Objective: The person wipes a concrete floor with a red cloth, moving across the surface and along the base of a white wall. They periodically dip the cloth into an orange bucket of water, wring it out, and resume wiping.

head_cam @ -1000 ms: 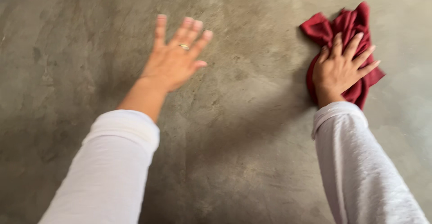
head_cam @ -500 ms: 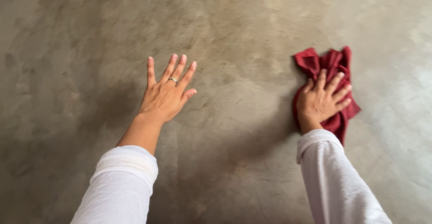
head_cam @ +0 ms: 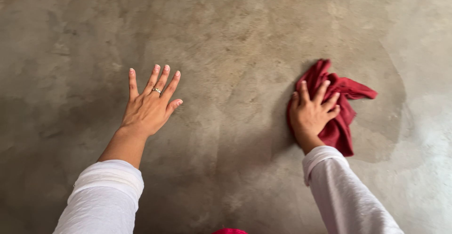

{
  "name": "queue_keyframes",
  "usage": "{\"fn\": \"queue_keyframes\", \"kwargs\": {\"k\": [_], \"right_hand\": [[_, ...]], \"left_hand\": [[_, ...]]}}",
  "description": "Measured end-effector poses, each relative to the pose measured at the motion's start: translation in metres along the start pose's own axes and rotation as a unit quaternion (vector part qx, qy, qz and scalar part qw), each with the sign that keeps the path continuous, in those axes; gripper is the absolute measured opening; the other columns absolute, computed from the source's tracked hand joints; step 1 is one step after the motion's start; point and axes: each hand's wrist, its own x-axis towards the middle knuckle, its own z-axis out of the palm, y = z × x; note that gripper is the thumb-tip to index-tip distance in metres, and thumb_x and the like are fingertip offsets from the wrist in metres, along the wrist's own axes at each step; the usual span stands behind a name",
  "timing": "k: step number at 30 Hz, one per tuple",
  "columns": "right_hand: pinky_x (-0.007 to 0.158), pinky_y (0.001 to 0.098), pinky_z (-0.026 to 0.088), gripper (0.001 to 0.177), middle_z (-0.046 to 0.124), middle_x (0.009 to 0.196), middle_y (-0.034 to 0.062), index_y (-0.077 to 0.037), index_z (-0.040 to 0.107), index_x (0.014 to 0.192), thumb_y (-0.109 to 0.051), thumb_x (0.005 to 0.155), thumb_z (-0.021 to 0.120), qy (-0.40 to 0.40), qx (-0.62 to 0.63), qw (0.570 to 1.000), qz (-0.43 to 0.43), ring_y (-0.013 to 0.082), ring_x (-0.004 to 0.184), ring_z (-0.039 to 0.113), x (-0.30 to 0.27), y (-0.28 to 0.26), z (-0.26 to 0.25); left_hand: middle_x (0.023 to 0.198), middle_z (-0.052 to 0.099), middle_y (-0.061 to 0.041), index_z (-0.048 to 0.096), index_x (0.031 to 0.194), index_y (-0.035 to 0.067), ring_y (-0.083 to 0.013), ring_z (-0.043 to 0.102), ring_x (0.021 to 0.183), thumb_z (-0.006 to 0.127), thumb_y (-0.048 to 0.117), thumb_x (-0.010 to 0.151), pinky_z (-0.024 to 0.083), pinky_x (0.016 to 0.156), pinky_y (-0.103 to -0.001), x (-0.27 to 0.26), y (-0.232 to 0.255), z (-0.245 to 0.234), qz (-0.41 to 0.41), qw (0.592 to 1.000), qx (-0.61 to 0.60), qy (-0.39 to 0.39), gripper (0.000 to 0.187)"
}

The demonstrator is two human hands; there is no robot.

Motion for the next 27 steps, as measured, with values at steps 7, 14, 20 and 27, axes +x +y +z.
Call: {"fn": "queue_keyframes", "kwargs": {"k": [7, 14, 20, 27], "right_hand": [[0.111, 0.0736, 0.023, 0.047, 0.030, 0.169, 0.0164, -0.037, 0.060, 0.146, -0.051, 0.101, 0.055, -0.001, 0.021, 0.993, -0.118, 0.0535, 0.149, 0.023, -0.036, -0.093, 0.000], [0.109, 0.0745, 0.023, 0.048, 0.028, 0.167, 0.0160, -0.040, 0.059, 0.144, -0.053, 0.099, 0.054, -0.046, 0.061, 0.970, -0.229, 0.0529, 0.148, 0.022, -0.069, -0.174, -0.008], [0.114, 0.0711, 0.020, 0.050, 0.023, 0.168, 0.0120, -0.042, 0.053, 0.146, -0.057, 0.098, 0.051, -0.115, 0.075, 0.938, -0.319, 0.0491, 0.151, 0.018, -0.114, -0.250, -0.022], [0.118, 0.0690, 0.010, 0.058, 0.004, 0.170, 0.0107, -0.043, 0.035, 0.156, -0.059, 0.100, 0.039, -0.273, 0.023, 0.844, -0.460, 0.0468, 0.153, 0.005, -0.138, -0.298, -0.050]], "left_hand": [[0.167, 0.021, 0.000, 0.017, 0.162, 0.030, -0.0197, 0.014, 0.155, 0.028, 0.059, 0.100, -0.002, 0.120, -0.066, -0.024, -0.036, -0.005, -0.003, 1.000, -0.003, 0.015, 0.069], [0.168, 0.020, 0.000, 0.017, 0.162, 0.030, -0.0197, 0.014, 0.155, 0.028, 0.059, 0.100, -0.001, 0.121, -0.065, -0.058, -0.061, -0.025, -0.005, 1.000, 0.014, 0.012, 0.069], [0.168, 0.018, 0.000, 0.016, 0.162, 0.030, -0.0199, 0.012, 0.155, 0.025, 0.059, 0.100, -0.001, 0.122, -0.063, -0.115, -0.097, -0.022, -0.019, 0.999, 0.036, 0.007, 0.069], [0.165, 0.017, 0.003, 0.014, 0.159, 0.033, -0.0168, 0.011, 0.152, 0.019, 0.062, 0.097, -0.004, 0.123, -0.058, -0.178, -0.118, 0.030, -0.060, 0.998, 0.009, 0.006, 0.069]]}}
